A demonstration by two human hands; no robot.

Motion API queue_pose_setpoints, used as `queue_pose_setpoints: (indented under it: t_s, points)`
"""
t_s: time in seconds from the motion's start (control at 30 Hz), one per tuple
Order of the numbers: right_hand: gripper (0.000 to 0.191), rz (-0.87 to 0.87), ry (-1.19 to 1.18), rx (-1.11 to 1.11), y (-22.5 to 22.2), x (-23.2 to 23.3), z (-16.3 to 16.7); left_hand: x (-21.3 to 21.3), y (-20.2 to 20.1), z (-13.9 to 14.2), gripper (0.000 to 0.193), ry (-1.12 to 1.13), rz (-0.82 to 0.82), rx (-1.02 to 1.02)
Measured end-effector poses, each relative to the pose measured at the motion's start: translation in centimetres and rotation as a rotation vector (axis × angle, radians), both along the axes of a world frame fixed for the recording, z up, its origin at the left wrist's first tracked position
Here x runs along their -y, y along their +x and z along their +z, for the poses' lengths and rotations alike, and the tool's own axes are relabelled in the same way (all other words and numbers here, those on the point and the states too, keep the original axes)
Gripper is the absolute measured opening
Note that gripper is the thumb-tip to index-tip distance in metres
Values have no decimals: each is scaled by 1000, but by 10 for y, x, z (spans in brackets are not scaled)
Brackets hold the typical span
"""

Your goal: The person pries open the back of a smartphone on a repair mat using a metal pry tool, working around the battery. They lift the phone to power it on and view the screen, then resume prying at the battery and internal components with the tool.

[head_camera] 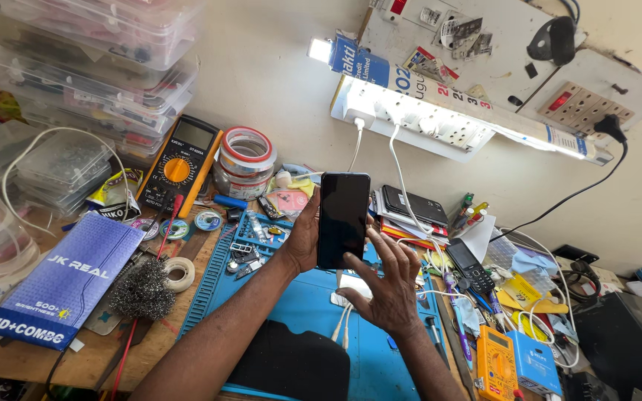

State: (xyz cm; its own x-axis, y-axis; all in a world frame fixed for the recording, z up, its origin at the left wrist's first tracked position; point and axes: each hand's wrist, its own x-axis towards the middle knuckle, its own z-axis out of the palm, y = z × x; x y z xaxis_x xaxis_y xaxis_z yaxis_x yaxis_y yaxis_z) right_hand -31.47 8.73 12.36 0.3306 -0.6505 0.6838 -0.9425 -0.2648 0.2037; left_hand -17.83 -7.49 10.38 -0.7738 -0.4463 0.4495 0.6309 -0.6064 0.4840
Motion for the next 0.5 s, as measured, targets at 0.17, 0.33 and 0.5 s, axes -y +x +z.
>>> queue_pose_setpoints:
  t_s: [0.17, 0.33, 0.5]
  points:
    - [57, -66, -49, -94, -12, 27, 27, 1, -3, -5, 87, 5, -35, 26]
    - [73, -151, -177, 164, -30, 40, 41, 1, -4, -6, 85, -47, 25, 29]
    - [76, -139, -215, 276, -19, 22, 5, 4, -4, -6, 83, -49, 31, 3]
